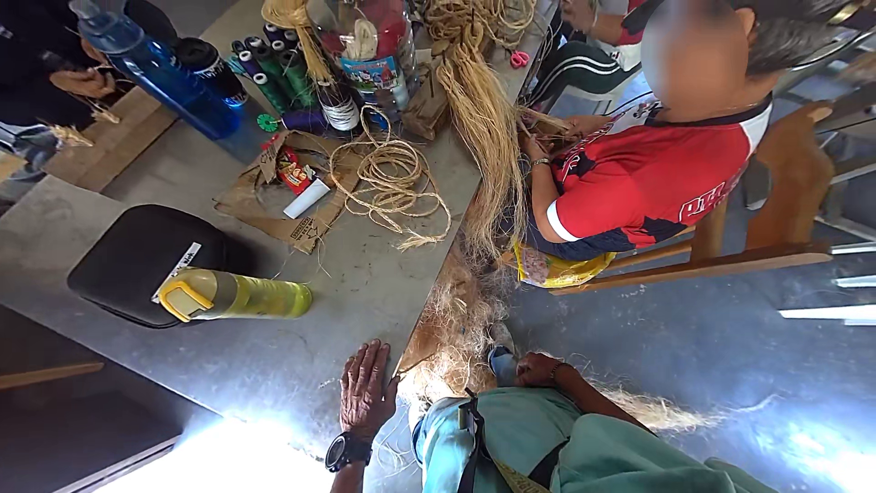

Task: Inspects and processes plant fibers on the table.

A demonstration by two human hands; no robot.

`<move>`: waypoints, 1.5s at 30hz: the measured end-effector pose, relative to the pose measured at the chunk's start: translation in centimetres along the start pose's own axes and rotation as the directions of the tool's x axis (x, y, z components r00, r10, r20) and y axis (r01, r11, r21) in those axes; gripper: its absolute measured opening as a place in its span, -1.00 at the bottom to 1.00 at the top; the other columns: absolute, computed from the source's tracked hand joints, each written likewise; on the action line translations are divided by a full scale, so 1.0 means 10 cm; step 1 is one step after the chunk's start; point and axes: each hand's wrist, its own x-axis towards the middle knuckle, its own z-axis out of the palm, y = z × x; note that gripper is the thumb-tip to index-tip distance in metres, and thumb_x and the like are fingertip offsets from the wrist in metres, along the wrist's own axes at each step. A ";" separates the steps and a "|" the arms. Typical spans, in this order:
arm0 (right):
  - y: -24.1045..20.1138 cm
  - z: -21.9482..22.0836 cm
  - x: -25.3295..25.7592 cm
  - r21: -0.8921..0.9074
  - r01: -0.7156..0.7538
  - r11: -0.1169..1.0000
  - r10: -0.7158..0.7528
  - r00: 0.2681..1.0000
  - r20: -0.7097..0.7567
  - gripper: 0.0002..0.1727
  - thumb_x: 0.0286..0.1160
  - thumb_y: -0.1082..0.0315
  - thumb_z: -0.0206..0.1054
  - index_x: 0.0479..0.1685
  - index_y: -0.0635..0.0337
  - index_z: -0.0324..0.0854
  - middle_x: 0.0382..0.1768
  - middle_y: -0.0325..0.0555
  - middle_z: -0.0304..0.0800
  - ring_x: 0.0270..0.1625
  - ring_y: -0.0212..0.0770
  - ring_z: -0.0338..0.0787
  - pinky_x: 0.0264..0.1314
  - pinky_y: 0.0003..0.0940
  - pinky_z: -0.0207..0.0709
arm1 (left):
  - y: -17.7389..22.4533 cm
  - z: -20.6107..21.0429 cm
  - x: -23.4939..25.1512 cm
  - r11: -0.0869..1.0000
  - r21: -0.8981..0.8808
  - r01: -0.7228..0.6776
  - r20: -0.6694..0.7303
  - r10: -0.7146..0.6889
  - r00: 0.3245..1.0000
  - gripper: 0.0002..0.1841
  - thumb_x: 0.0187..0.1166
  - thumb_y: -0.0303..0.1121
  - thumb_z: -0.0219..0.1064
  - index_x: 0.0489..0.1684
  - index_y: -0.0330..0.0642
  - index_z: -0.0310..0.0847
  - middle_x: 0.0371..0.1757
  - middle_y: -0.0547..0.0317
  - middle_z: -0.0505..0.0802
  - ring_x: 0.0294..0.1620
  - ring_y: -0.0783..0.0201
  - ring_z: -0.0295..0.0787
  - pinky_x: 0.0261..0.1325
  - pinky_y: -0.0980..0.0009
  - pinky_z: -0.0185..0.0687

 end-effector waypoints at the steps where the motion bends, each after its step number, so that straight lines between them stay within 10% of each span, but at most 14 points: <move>1: 0.02 0.01 0.01 0.006 -0.001 1.000 0.001 1.000 -0.005 -0.46 0.68 -0.02 0.29 0.26 0.32 0.71 0.28 0.30 0.73 0.43 0.21 0.66 0.56 0.21 0.36 | 0.00 0.00 0.00 1.000 -0.003 0.002 0.001 -0.002 1.000 -0.32 0.51 0.14 0.10 0.60 0.03 0.53 0.64 0.03 0.60 0.71 -0.05 0.39 0.74 -0.05 0.12; 45: 0.12 0.06 0.06 0.032 -0.062 0.998 0.062 0.998 0.014 -0.48 0.65 -0.02 0.33 0.30 0.25 0.70 0.24 0.22 0.78 0.37 0.12 0.72 0.54 0.12 0.43 | -0.02 -0.02 -0.03 0.997 -0.070 0.045 0.106 -0.037 0.994 -0.32 0.53 0.08 0.22 0.69 0.08 0.43 0.72 0.05 0.52 0.78 -0.06 0.30 0.80 -0.10 0.05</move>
